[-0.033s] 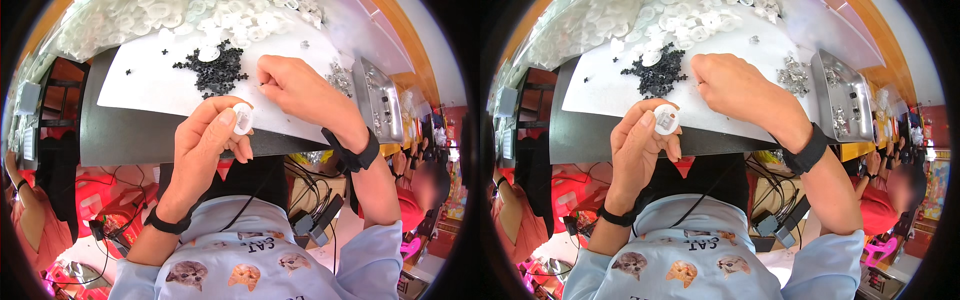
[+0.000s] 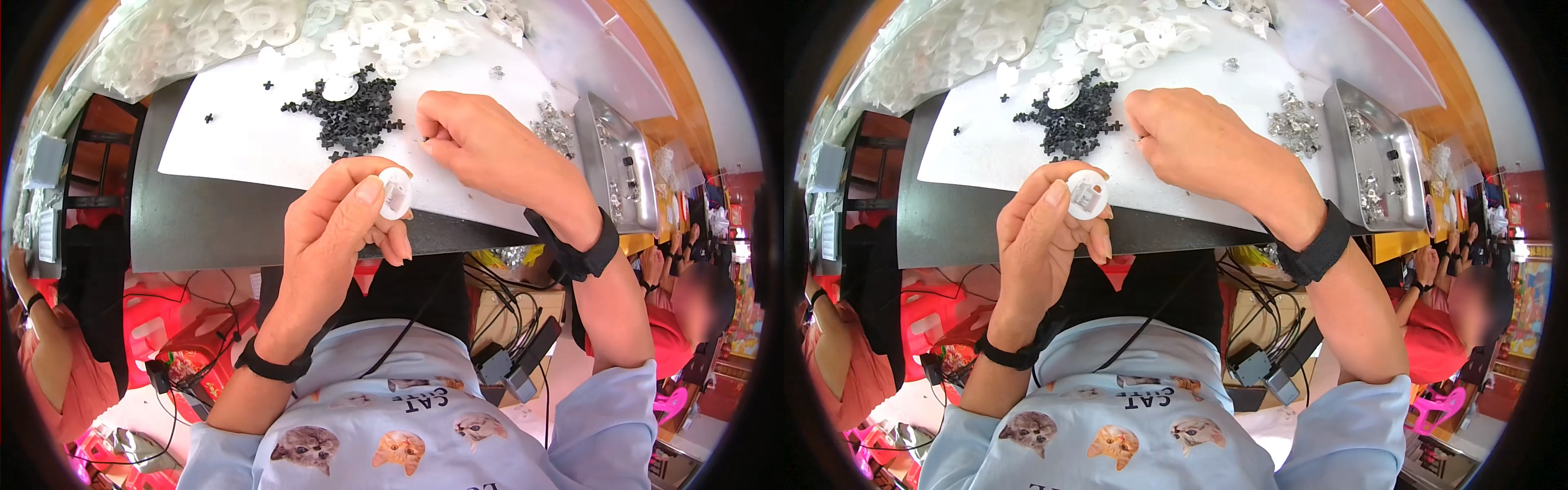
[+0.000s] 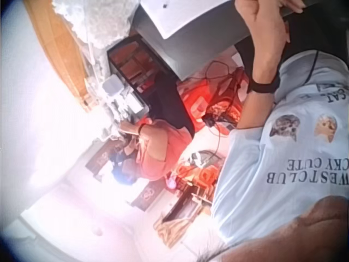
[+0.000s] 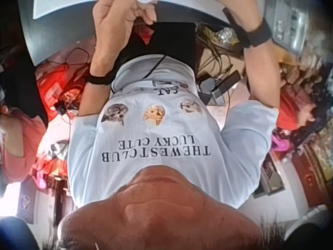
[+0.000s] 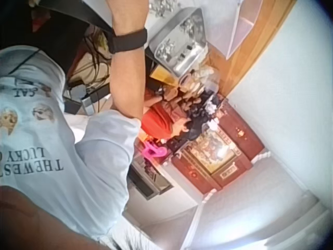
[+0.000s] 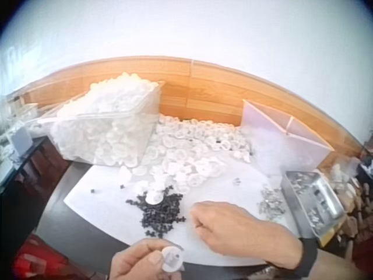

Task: Manually assembling small black plastic inserts into white circular frames at a workshop table.

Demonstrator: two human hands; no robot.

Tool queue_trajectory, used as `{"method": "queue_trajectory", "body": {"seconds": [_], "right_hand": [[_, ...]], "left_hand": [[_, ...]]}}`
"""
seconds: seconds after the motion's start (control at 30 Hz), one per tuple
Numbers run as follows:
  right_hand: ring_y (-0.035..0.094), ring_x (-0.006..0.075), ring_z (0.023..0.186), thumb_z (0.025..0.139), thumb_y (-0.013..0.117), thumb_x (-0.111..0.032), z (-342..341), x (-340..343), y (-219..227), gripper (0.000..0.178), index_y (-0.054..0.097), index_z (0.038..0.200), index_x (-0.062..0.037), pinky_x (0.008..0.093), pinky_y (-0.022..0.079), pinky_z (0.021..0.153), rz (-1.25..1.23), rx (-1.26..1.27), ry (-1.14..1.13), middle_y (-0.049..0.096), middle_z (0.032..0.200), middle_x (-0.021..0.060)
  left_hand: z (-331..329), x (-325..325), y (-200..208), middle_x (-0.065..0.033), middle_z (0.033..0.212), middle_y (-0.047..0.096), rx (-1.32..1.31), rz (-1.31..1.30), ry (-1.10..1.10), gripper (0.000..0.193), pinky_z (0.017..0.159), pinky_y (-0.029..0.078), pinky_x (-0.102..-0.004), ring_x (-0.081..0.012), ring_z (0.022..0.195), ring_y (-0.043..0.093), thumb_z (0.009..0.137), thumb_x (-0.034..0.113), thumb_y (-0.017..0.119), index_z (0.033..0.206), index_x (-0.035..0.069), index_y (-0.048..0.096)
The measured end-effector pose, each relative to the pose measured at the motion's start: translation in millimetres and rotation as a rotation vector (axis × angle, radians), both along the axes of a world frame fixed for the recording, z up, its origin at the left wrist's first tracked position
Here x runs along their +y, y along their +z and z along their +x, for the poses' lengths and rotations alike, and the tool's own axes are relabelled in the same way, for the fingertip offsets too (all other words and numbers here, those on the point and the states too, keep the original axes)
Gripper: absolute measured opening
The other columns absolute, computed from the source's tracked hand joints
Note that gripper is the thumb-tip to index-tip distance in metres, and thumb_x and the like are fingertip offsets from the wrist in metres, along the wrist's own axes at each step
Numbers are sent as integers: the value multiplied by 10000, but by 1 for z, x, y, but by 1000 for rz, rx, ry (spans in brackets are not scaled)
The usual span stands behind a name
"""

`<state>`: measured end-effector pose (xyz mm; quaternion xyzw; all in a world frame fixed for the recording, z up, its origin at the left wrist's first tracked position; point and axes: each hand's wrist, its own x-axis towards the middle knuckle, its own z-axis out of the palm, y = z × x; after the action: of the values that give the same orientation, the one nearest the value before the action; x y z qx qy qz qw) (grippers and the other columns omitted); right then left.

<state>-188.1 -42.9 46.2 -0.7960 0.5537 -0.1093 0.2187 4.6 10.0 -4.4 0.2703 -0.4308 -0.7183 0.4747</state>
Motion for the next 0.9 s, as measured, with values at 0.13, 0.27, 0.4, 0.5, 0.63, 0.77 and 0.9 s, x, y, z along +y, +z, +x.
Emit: {"method": "queue_trajectory", "body": {"seconds": [0.13, 0.27, 0.4, 0.5, 0.63, 0.77, 0.9], "right_hand": [[550, 366, 742, 766, 494, -22, -2, 5, -6, 35, 503, 739, -3, 459, 418, 636, -44, -56, 52, 566, 734, 171], [550, 368, 742, 771, 500, -27, -3, 10, -8, 50, 497, 730, 1, 459, 418, 635, -70, -64, 92, 567, 743, 168], [560, 372, 771, 779, 505, -27, -2, 15, -6, 63, 525, 733, 11, 448, 430, 646, -63, -39, 79, 579, 767, 177], [573, 358, 752, 791, 515, -36, -5, 16, -9, 79, 561, 758, 19, 426, 445, 646, -120, -49, 88, 591, 770, 182], [571, 222, 589, 831, 563, -62, -4, 20, -1, 108, 616, 813, 30, 335, 456, 559, 137, -300, -70, 606, 697, 125], [510, 96, 536, 857, 601, -86, -5, 28, 6, 119, 638, 825, 22, 247, 422, 500, 334, -611, -211, 600, 675, 51], [495, 53, 548, 867, 616, -94, -1, 34, 14, 106, 648, 829, -1, 204, 398, 485, 391, -803, -185, 596, 699, 11]], "left_hand": [[-1, -1, -1, -144, 846, 617, 39, 4, -4, 337, 534, 499, -260, -168, 605, 610, 992, 209, 396, 1127, -78, 512], [-1, 0, -1, -142, 841, 615, 44, 12, -4, 342, 530, 497, -265, -171, 602, 608, 994, 211, 390, 1127, -79, 512], [-1, 0, -2, -112, 835, 601, 88, 38, -8, 306, 557, 483, -241, -140, 621, 597, 993, 208, 429, 1118, -48, 541], [-1, 0, 0, -115, 832, 602, 79, 41, 5, 318, 547, 482, -243, -144, 610, 598, 995, 219, 425, 1118, -50, 542], [-1, 0, 0, -112, 804, 603, 77, 53, 16, 333, 521, 474, -243, -143, 586, 594, 998, 238, 426, 1109, -50, 550], [-1, 0, 0, -101, 759, 601, 75, 85, 12, 349, 470, 449, -232, -138, 540, 578, 998, 272, 435, 1061, -42, 572], [-1, 0, 2, -91, 741, 601, 80, 99, -3, 367, 434, 430, -221, -131, 510, 563, 998, 301, 435, 1022, -35, 581]]}}
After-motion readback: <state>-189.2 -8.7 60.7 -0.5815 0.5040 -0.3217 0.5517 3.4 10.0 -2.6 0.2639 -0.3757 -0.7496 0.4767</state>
